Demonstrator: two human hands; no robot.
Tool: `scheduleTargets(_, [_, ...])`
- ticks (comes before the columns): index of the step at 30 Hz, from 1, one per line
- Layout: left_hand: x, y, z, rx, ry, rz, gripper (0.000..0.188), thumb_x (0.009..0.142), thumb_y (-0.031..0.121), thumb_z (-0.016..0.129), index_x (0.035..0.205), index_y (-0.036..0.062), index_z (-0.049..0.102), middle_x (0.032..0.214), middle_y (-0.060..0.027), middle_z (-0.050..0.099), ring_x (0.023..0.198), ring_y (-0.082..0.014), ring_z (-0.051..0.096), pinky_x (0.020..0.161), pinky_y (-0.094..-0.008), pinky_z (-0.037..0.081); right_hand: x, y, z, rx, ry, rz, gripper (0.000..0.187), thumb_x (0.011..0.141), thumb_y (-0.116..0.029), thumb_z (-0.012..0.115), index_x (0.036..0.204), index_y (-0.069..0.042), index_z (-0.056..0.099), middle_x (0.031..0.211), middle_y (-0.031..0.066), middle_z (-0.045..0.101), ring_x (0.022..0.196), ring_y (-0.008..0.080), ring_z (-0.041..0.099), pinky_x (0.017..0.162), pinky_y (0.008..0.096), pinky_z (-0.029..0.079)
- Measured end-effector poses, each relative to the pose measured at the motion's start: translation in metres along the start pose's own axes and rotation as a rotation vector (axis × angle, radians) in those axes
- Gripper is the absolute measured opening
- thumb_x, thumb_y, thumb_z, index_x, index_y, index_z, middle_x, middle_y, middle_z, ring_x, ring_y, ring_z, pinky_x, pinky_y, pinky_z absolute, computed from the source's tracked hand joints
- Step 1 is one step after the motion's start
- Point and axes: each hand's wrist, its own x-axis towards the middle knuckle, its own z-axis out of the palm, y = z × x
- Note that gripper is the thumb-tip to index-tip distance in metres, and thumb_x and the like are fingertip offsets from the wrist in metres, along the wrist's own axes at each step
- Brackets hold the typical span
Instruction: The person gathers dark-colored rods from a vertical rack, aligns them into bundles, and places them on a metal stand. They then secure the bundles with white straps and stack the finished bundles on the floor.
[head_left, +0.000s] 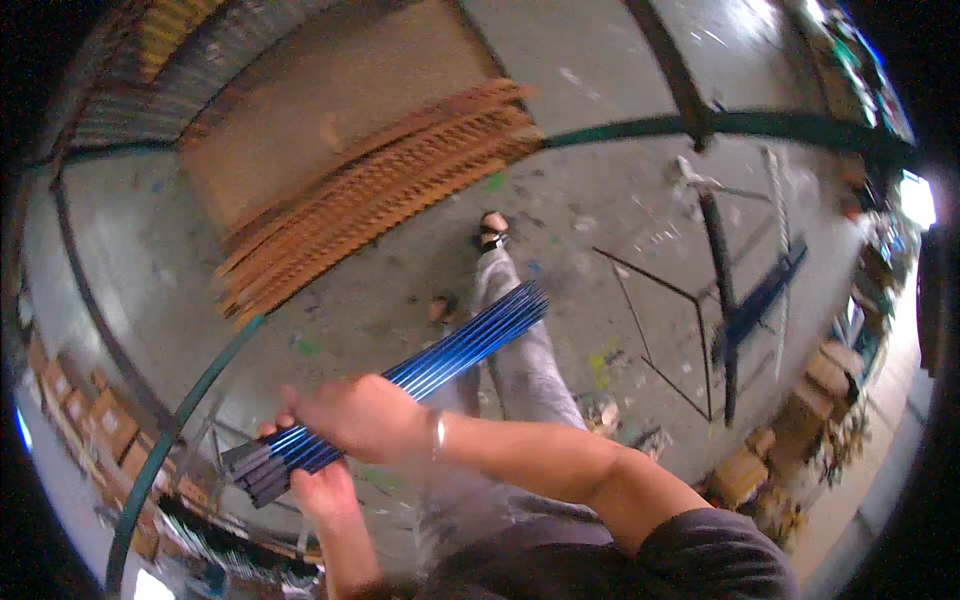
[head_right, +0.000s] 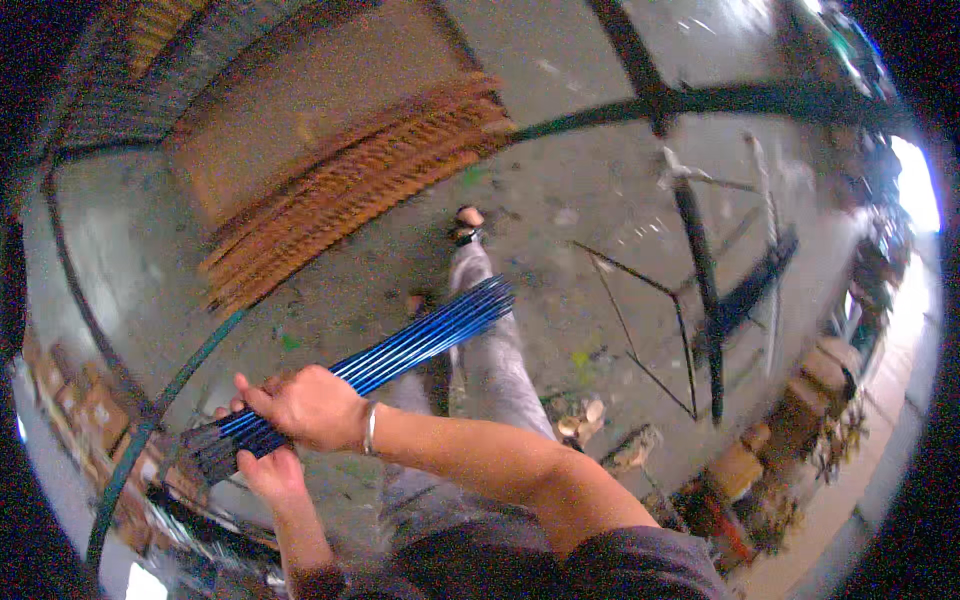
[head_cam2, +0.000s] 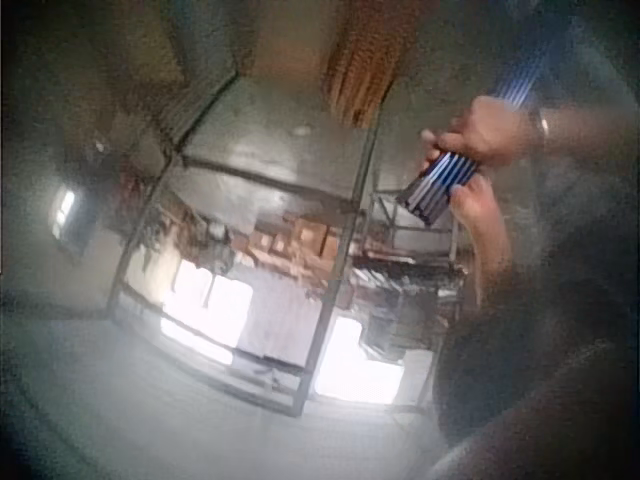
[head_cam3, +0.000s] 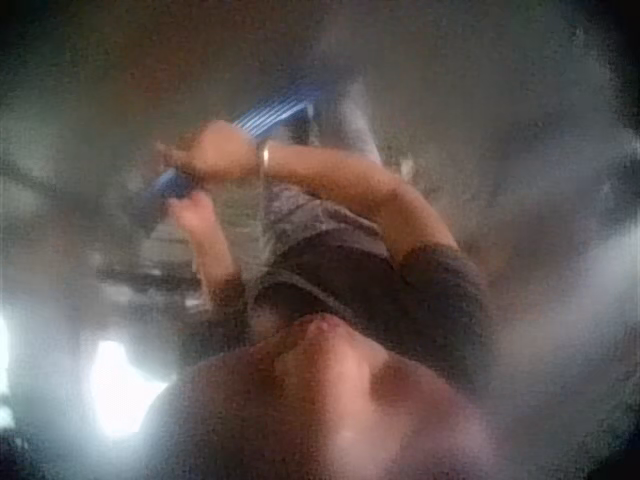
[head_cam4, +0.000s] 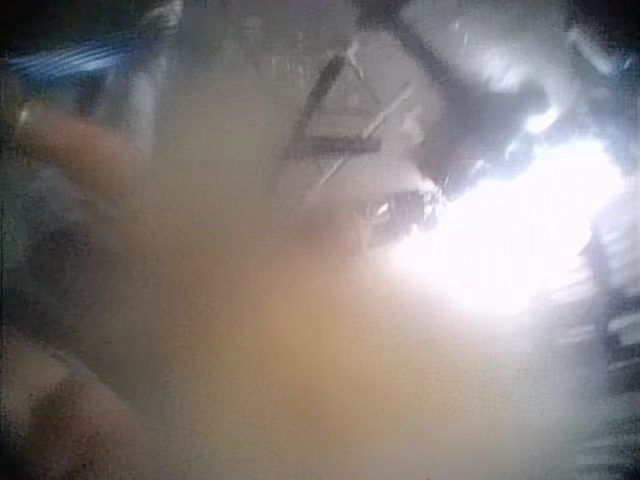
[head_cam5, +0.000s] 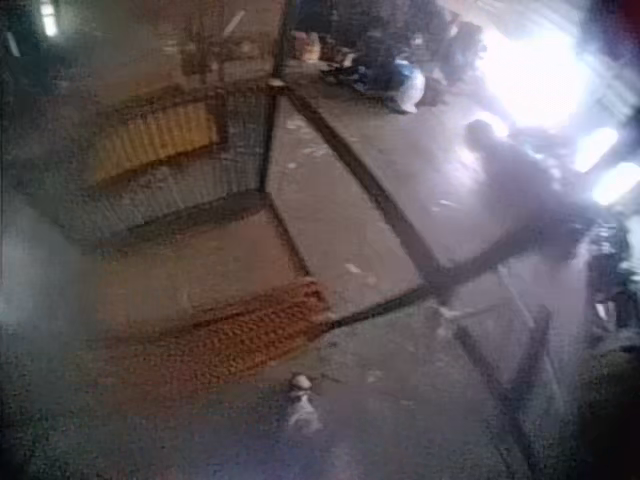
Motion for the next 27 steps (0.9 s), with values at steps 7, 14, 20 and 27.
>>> scheduleTargets(7, [-0.068,-0.034,0.024,-0.115,-0.176,-0.444,0.075,0.070,0.042,0.076,0.129,0.0145,0.037,0.133,-0.0039,0.044,0.128,-0.0242,0.036,0.109,-0.0438,0.025,-0.126,-0.005,0.009,-0.196,0.137,0.285,0.058,0.074,-0.016,0.059,0.125,0.003,0.039,0.072,0.0154,0.061,0.061,0.0326,0.062,0.052,0.0432,0.048])
scheduleTargets(14, [-0.153,-0.088,0.066,-0.233,-0.308,-0.960,0.079,0.063,0.036,0.082,0.127,0.0131,0.042,0.130,-0.0020,0.046,0.123,-0.0211,0.042,0.106,-0.0389,0.031,-0.237,-0.051,-0.054,-0.086,0.008,0.819,0.050,0.068,-0.008,0.059,0.115,-0.006,0.045,0.067,0.0168,0.061,0.063,0.0377,0.061,0.054,0.0478,0.047])
scheduleTargets(20, [-0.208,-0.142,0.094,0.041,-0.835,-1.264,0.079,0.063,0.006,0.080,0.131,0.0098,0.041,0.129,-0.0017,0.047,0.122,-0.0175,0.042,0.103,-0.0342,0.033,-0.352,-0.051,-0.098,-0.241,-0.306,0.952,0.032,0.070,-0.009,0.058,0.100,-0.004,0.049,0.071,0.0165,0.061,0.067,0.0365,0.062,0.057,0.0469,0.048])
scheduleTargets(27, [-0.262,-0.171,0.177,0.788,-1.310,-1.528,0.077,0.069,0.038,0.078,0.130,0.0060,0.044,0.125,-0.0099,0.052,0.112,-0.0216,0.050,0.094,-0.0328,0.042,-0.463,-0.036,-0.154,-0.380,-0.428,0.805,0.026,0.072,-0.011,0.058,0.096,-0.005,0.050,0.064,0.0116,0.059,0.062,0.0329,0.062,0.053,0.0436,0.048])
